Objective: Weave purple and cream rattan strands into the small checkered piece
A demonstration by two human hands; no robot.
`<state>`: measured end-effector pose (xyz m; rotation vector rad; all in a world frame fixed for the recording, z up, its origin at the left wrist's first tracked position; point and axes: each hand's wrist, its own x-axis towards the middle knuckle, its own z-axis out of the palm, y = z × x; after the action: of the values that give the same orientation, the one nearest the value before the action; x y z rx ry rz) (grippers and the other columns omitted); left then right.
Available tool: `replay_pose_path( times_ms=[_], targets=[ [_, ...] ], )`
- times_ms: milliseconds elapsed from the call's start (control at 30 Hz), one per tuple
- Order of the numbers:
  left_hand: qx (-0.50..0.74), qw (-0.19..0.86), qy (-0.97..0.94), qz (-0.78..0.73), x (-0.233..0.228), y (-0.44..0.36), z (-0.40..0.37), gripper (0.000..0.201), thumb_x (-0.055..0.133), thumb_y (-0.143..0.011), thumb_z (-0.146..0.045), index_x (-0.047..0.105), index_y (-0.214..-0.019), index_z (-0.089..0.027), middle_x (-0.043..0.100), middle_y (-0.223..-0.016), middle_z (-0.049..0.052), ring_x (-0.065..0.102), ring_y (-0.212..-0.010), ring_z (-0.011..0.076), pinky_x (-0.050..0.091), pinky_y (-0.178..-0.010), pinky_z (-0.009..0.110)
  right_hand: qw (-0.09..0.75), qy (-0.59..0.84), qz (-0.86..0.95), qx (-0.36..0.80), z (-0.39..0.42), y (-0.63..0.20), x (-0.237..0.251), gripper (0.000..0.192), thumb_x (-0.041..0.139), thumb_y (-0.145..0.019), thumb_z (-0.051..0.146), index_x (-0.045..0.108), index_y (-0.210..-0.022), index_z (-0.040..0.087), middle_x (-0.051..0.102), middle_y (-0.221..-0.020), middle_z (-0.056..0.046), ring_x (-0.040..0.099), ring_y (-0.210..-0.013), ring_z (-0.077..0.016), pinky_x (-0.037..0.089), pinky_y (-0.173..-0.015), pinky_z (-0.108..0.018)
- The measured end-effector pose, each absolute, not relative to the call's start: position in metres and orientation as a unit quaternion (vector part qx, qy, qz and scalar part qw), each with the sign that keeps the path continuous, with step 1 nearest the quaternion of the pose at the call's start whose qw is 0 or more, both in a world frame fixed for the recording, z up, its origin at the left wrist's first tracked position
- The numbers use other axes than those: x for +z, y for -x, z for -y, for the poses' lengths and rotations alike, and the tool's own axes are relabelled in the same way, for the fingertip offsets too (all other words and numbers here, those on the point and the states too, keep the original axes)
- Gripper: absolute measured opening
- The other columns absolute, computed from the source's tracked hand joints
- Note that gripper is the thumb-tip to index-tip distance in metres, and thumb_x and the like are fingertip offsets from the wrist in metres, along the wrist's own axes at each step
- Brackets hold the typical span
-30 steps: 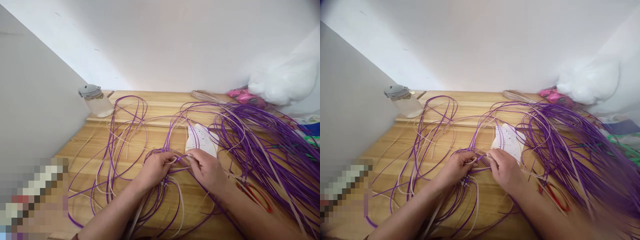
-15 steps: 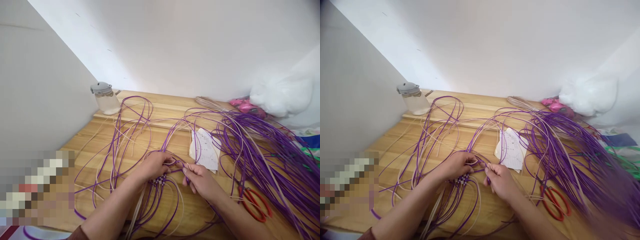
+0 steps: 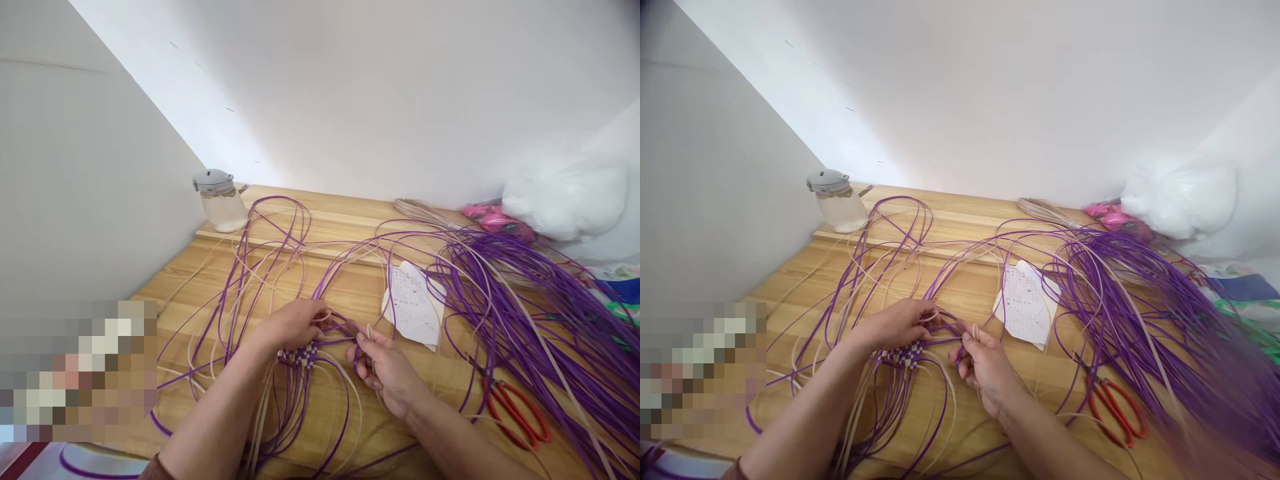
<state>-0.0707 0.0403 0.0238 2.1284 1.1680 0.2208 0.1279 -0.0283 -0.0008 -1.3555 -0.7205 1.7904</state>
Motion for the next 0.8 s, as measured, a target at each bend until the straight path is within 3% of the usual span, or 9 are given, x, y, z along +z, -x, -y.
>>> replay_pose_path(
  times_ms=[200,333,433,533,633,800],
  targets=[
    [0.044,0.328,-0.818,-0.470,0.025,0.062,-0.035,0.006,0.059,-0.071,-0.016,0.063,-0.072,-0.019,0.069,-0.074,0.002,0.061,-0.072,0.0188,0.035,-0.061,0.024,0.368,0.551,0.315,0.679,0.031,-0.134,0.000,0.032,0.063,-0.079,0.040,0.057,-0.097,0.015,0.064,-0.066,-0.001,0.039,-0.036,-0.0029,0.012,-0.033,-0.012],
    [0.084,0.298,-0.813,-0.493,0.032,0.049,-0.027,0.019,0.048,-0.076,-0.013,0.064,-0.080,-0.022,0.069,-0.079,0.003,0.061,-0.073,0.0181,0.036,-0.063,0.024,0.371,0.555,0.318,0.673,0.034,-0.138,0.007,0.025,0.060,-0.083,0.040,0.055,-0.091,0.017,0.063,-0.064,0.000,0.038,-0.034,-0.0026,0.011,-0.032,-0.013],
    [0.132,0.295,-0.804,-0.499,0.031,0.036,-0.026,0.016,0.049,-0.080,-0.017,0.063,-0.083,-0.023,0.069,-0.079,0.002,0.061,-0.074,0.0175,0.037,-0.065,0.025,0.378,0.540,0.287,0.695,0.035,-0.139,0.019,0.020,0.056,-0.085,0.034,0.054,-0.097,0.018,0.062,-0.062,0.002,0.037,-0.034,-0.0025,0.010,-0.032,-0.013],
    [0.214,0.319,-0.774,-0.503,0.022,0.019,-0.024,0.011,0.052,-0.079,-0.017,0.061,-0.083,-0.022,0.067,-0.078,0.000,0.060,-0.073,0.0155,0.038,-0.065,0.024,0.401,0.520,0.267,0.705,0.033,-0.139,0.025,0.019,0.053,-0.086,0.028,0.053,-0.102,0.018,0.061,-0.063,0.002,0.039,-0.036,-0.0028,0.011,-0.033,-0.012],
    [0.271,0.356,-0.740,-0.502,0.011,0.005,-0.019,0.008,0.054,-0.078,-0.017,0.059,-0.082,-0.020,0.065,-0.076,-0.001,0.058,-0.070,0.0137,0.039,-0.064,0.023,0.393,0.527,0.290,0.696,0.032,-0.139,0.020,0.015,0.051,-0.085,0.028,0.052,-0.096,0.019,0.061,-0.062,0.003,0.039,-0.035,-0.0026,0.011,-0.032,-0.012],
    [0.268,0.437,-0.716,-0.474,-0.001,-0.003,-0.013,0.008,0.051,-0.082,-0.021,0.059,-0.083,-0.019,0.060,-0.068,-0.003,0.054,-0.061,0.0125,0.040,-0.060,0.023,0.349,0.541,0.365,0.673,0.036,-0.139,0.003,0.020,0.049,-0.087,0.036,0.052,-0.096,0.018,0.061,-0.059,0.004,0.035,-0.029,-0.0023,0.014,-0.030,-0.013]
  ],
)
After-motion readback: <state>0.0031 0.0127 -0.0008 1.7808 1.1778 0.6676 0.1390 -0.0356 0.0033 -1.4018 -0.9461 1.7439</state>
